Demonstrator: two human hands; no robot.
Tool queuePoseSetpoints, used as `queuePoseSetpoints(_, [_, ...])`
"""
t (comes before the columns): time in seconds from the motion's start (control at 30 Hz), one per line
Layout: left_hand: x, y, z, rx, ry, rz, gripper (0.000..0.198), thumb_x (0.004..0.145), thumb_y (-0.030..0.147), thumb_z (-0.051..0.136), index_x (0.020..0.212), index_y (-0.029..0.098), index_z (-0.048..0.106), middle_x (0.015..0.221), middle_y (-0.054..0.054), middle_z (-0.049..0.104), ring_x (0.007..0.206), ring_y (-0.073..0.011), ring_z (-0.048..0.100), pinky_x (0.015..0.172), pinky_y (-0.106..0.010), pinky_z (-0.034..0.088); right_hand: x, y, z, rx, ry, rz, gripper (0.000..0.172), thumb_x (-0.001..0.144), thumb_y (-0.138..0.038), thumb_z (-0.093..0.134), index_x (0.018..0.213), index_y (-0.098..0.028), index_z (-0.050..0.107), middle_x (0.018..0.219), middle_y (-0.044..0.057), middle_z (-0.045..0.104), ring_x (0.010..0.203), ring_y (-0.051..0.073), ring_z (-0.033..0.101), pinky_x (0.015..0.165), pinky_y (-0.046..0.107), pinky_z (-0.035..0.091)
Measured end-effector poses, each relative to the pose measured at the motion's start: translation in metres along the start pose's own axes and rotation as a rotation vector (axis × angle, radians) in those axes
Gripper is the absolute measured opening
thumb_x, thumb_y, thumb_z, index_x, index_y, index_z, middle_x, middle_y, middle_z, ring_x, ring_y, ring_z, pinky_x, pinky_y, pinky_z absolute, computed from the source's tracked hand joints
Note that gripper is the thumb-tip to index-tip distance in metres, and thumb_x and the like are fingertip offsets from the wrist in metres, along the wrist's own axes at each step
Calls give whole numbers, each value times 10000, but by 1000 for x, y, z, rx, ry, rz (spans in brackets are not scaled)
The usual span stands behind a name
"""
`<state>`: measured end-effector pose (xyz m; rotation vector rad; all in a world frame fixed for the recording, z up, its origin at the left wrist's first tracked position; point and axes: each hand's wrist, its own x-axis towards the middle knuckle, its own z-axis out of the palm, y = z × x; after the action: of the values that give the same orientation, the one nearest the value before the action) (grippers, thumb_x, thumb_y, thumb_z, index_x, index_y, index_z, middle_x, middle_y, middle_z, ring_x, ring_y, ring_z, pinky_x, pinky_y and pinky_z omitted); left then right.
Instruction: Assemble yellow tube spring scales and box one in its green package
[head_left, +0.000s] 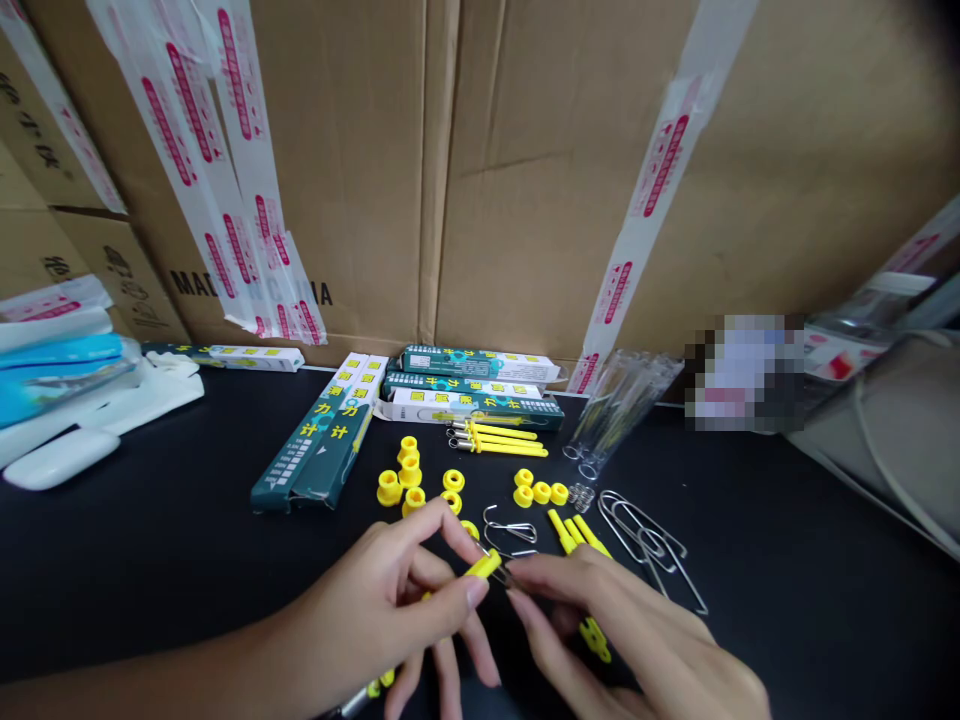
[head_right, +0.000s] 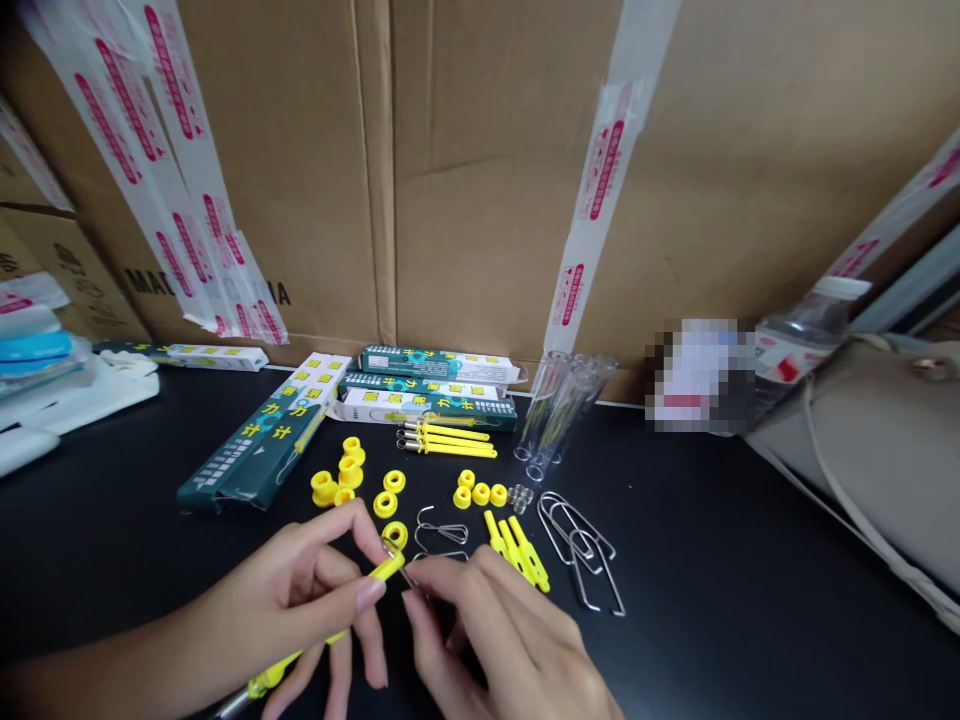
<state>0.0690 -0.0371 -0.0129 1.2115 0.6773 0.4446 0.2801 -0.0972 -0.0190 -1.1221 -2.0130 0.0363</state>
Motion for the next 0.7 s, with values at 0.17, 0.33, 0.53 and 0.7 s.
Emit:
queuePoseSetpoints(0.17, [-1,1,-1,44,6,-15,417,949,575,662,953,218,446,756,-28,792,478,-112,705,314,-76,416,4,0,-1,-66,-36,-74,181,977,-90,624,1131,-183,649,846,36,801,629,169,735,655,262,608])
queuePoseSetpoints(0.33, [-2,-2,1,158,64,-52,353,972,514,637,918,222,445,717,-11,786,386,-71,605,294,-73,364,7,-1,3,-301,40,-227,341,1054,-69,423,866,-161,693,648,32,733,560,189,708,488,295,533])
queuePoseSetpoints(0.53, [-4,4,6,251,120,-138,409,934,604,618,881,238,443,517,65,674,225,-45,351,238,-108,256,7,1,5,-452,-95,-368,435,1039,-49,429,687,-184,646,565,1,615,501,198,626,499,335,519])
queuePoseSetpoints(0.7, [-2,9,8,224,101,-153,460,901,663,612,856,240,439,504,63,668,227,-53,387,242,-109,299,7,2,7,-468,-100,-395,437,1028,-47,436,660,-196,619,558,0,591,474,196,573,445,344,444])
